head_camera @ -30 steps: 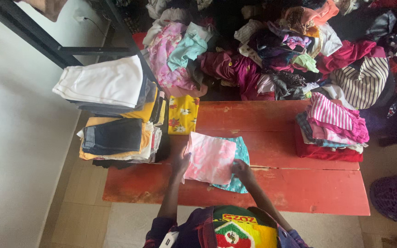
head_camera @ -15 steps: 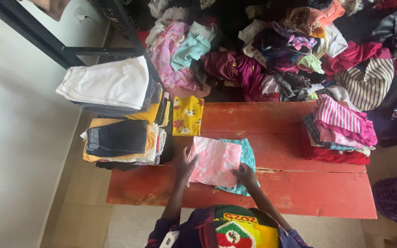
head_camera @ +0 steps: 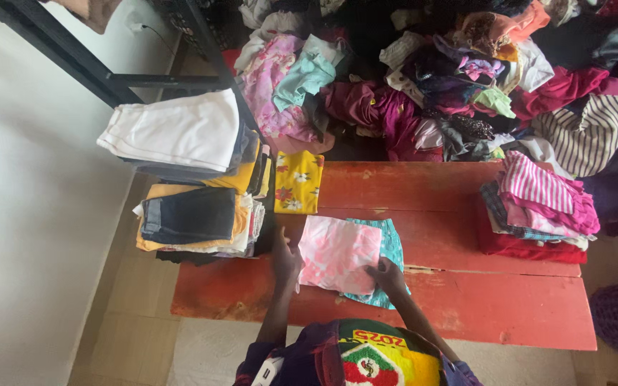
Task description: The person folds multiple pieces of clothing including a yellow shirt, a pair of blue patterned shorts, and several shirts, placing each one into a stack on a shelf.
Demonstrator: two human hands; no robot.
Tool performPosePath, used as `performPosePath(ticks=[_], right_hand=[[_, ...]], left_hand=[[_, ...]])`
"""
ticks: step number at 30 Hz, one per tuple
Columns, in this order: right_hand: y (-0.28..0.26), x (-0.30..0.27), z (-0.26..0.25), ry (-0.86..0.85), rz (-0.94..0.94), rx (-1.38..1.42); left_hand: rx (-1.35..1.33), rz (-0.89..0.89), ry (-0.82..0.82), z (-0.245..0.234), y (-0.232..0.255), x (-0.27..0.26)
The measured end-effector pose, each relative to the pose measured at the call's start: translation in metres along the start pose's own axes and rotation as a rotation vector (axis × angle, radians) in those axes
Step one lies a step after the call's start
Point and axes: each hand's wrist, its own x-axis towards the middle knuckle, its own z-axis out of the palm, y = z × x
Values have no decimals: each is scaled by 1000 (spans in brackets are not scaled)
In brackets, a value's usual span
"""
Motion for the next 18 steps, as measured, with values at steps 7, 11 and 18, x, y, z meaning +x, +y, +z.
performPosePath(ticks=[7,11,18], right_hand=[[1,2,0,13,-19,-76],[1,3,0,-8,-42,-11],[1,1,0,41,-64,-121]], left_hand=[[65,254,-205,-8,23,-38],[20,401,-120,-18,51,-76],[-6,-268,-181,-45,9,-61]])
